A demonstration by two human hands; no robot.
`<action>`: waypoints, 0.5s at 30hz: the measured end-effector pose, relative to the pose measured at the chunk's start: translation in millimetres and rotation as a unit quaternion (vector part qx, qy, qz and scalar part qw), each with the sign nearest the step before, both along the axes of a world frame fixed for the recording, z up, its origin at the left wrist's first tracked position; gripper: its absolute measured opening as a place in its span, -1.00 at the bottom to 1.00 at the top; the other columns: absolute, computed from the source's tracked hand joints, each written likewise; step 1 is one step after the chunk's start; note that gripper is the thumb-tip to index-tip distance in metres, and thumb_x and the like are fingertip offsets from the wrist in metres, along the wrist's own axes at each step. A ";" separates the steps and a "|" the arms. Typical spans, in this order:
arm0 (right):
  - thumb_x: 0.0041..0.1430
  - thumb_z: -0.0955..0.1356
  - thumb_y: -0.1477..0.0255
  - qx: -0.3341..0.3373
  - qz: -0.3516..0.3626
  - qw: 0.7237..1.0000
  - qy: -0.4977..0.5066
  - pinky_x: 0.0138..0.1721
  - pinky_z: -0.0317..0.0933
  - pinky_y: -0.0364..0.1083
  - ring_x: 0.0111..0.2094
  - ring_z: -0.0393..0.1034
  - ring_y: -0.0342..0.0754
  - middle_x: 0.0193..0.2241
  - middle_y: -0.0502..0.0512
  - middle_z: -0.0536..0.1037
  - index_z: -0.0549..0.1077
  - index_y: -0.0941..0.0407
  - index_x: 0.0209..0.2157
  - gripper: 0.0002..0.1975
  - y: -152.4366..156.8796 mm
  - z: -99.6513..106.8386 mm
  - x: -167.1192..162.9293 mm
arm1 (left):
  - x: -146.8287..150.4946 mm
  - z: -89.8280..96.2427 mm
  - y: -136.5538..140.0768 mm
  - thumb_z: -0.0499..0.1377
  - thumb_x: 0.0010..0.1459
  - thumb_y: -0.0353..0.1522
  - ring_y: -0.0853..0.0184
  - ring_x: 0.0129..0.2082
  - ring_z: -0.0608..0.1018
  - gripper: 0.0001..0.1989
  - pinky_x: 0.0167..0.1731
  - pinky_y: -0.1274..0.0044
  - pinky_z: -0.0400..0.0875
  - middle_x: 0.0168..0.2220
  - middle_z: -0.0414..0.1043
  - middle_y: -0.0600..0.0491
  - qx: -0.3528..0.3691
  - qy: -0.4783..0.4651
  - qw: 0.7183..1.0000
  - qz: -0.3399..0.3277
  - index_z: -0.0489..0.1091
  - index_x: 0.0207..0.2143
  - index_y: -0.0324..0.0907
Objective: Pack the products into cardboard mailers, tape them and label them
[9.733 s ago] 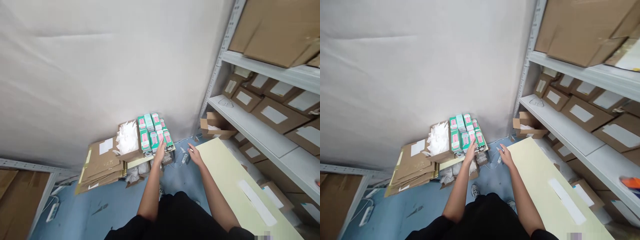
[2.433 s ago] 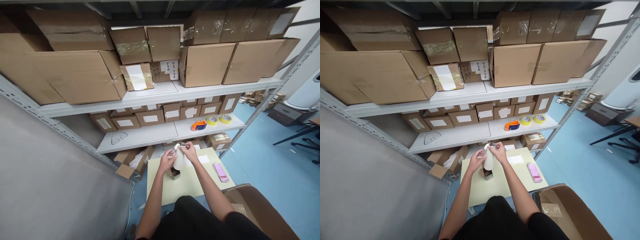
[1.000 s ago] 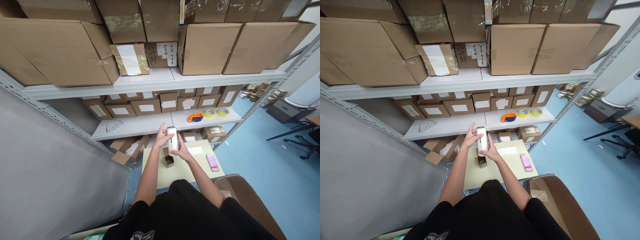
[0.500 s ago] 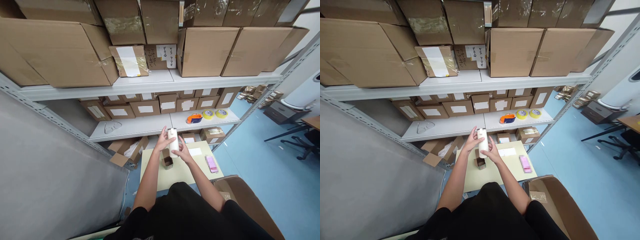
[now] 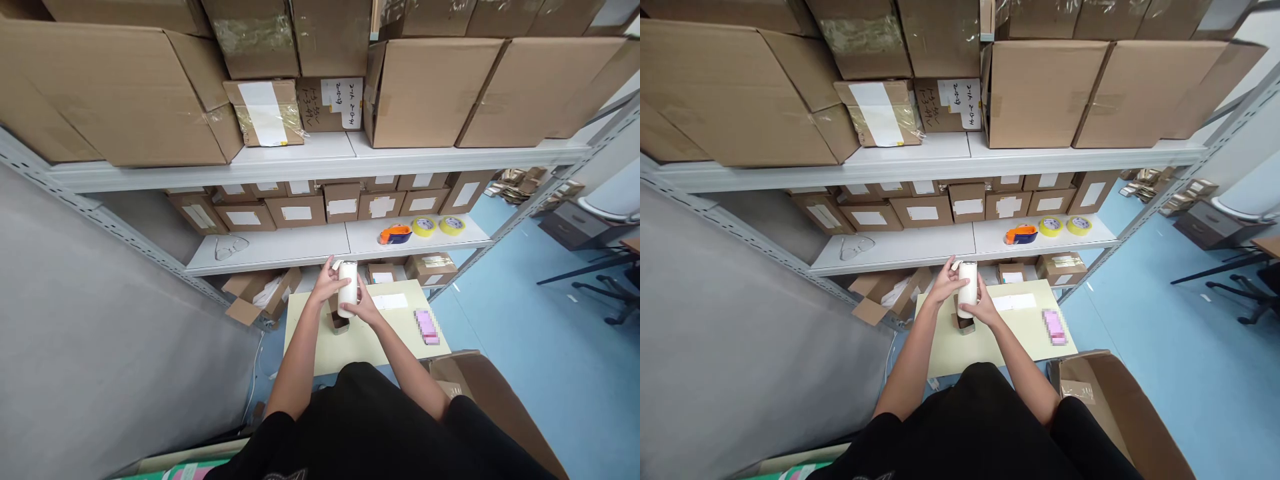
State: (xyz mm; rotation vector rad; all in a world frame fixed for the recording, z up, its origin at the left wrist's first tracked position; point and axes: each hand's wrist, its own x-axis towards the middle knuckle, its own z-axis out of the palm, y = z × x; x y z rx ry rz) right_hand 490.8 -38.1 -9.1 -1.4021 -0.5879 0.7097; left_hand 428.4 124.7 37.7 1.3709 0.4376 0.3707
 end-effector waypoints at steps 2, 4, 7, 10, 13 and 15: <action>-0.10 0.59 0.29 0.021 0.022 0.999 0.021 0.05 0.38 0.12 0.01 0.47 0.11 0.03 0.14 0.54 -0.09 -0.08 0.48 0.22 -0.2 0.3 0.2 | -1.2 -1.2 -0.3 0.51 -0.06 -0.29 0.22 -0.05 0.60 0.24 0.07 0.27 0.46 0.08 0.48 -0.16 -0.037 -0.024 0.999 -0.020 -0.17 0.50 -0.03; -0.08 0.59 0.27 0.024 0.022 0.999 0.040 0.01 0.41 0.13 -0.06 0.51 0.10 -0.02 0.14 0.57 -0.12 -0.07 0.48 0.22 -0.7 -2.3 1.0 | -1.6 -1.9 -1.0 0.49 -0.02 -0.27 0.21 0.01 0.58 0.18 0.08 0.28 0.45 0.13 0.45 -0.17 -0.043 -0.029 0.998 -0.020 -0.14 0.50 0.00; -0.13 0.60 0.29 0.001 -0.007 1.000 0.030 -0.05 0.43 0.13 -0.15 0.54 0.10 -0.07 0.11 0.58 -0.22 -0.07 0.49 0.31 0.2 -10.7 0.5 | -0.1 -0.9 -2.0 0.51 -0.05 -0.23 0.21 0.05 0.53 0.08 0.08 0.33 0.44 0.20 0.36 -0.14 0.018 -0.003 0.998 0.065 0.05 0.44 0.02; -0.14 0.60 0.28 -0.054 -0.050 0.997 -0.037 -0.01 0.42 0.16 -0.12 0.53 0.13 -0.06 0.09 0.57 -0.23 -0.11 0.49 0.32 5.4 -18.0 -4.7 | 2.7 3.5 -3.8 0.52 -0.10 -0.16 0.19 0.03 0.51 -0.15 0.11 0.33 0.41 0.11 0.42 -0.07 0.136 0.023 0.978 0.155 0.38 0.26 -0.02; -0.15 0.60 0.29 -0.112 -0.098 0.983 -0.112 0.12 0.33 0.21 0.02 0.47 0.22 0.06 0.12 0.52 -0.12 -0.19 0.48 0.27 12.0 -21.3 -12.4 | 5.1 8.5 -7.5 0.52 -0.11 -0.14 0.16 -0.04 0.53 -0.39 0.14 0.30 0.39 -0.02 0.52 -0.04 0.215 0.042 0.963 0.155 0.56 0.03 -0.04; -0.15 0.60 0.31 -0.114 -0.105 0.979 -0.133 0.19 0.27 0.22 0.14 0.39 0.26 0.18 0.13 0.44 -0.08 -0.22 0.47 0.24 13.3 -25.1 -14.7 | 5.7 9.4 -9.0 0.52 -0.13 -0.17 0.14 -0.09 0.55 -0.42 0.13 0.29 0.40 -0.06 0.57 -0.04 0.223 0.059 0.962 0.147 0.58 -0.01 -0.05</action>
